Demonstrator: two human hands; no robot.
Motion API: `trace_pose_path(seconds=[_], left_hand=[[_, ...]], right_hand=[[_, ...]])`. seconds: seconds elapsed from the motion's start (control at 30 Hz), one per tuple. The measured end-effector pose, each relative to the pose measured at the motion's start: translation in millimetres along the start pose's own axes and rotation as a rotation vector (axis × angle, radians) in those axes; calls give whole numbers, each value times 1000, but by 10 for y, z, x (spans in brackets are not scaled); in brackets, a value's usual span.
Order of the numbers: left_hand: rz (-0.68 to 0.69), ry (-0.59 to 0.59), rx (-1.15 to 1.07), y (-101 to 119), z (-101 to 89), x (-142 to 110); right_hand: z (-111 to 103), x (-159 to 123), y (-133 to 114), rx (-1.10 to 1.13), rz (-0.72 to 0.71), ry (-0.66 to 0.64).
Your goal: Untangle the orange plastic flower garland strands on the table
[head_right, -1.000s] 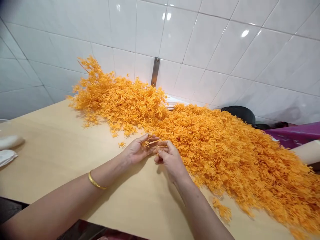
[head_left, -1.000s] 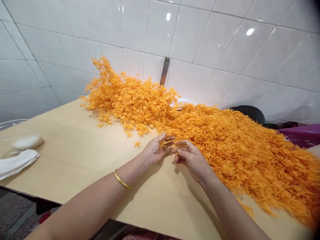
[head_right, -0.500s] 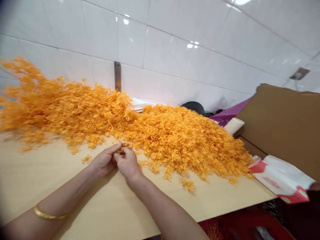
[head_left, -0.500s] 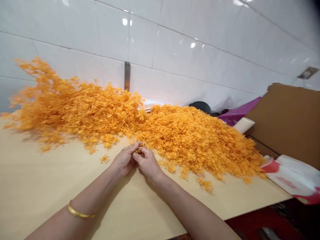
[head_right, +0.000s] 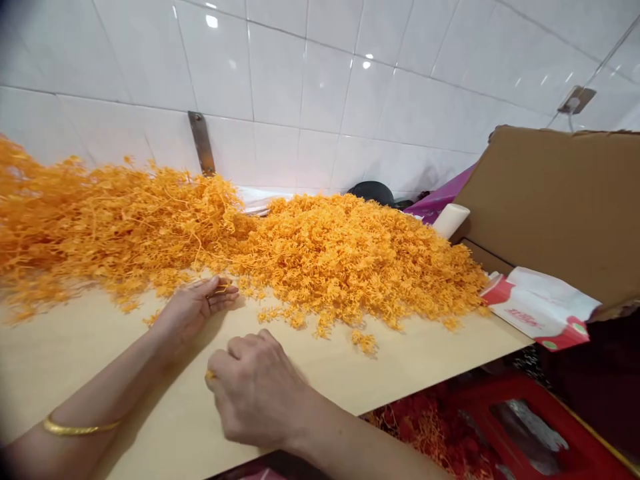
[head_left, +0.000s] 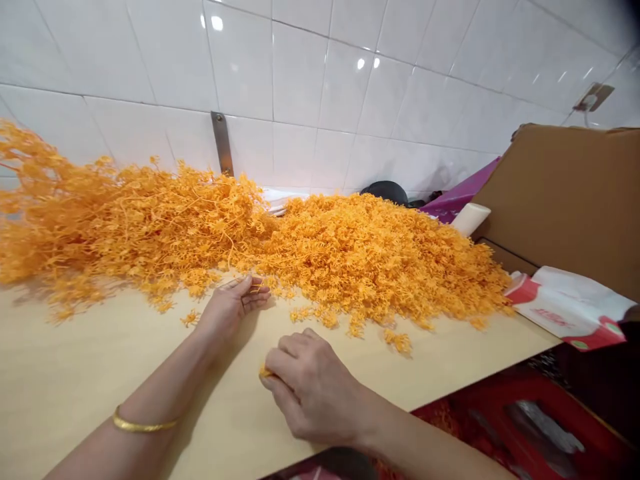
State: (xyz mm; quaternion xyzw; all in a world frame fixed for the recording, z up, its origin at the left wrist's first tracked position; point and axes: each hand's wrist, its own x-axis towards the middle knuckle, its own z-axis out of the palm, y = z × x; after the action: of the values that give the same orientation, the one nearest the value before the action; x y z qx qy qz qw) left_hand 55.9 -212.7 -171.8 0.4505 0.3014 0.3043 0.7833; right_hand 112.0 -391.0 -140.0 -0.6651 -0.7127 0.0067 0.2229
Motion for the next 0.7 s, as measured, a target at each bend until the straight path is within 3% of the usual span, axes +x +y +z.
trace_pose_path(seconds=[0.13, 0.23, 0.43, 0.6, 0.7], left_hand=[[45, -77, 132, 77, 26, -75], [186, -104, 178, 258, 123, -109], [416, -114, 347, 916, 348, -155], [587, -115, 511, 1542, 501, -189], [584, -122, 618, 1740, 583, -196]], right_hand=[[95, -179, 312, -283, 179, 70], [120, -161, 561, -444, 162, 184], [-23, -143, 706, -544, 104, 325], [-93, -348, 818, -627, 205, 446], [-78, -581, 959, -703, 303, 594]])
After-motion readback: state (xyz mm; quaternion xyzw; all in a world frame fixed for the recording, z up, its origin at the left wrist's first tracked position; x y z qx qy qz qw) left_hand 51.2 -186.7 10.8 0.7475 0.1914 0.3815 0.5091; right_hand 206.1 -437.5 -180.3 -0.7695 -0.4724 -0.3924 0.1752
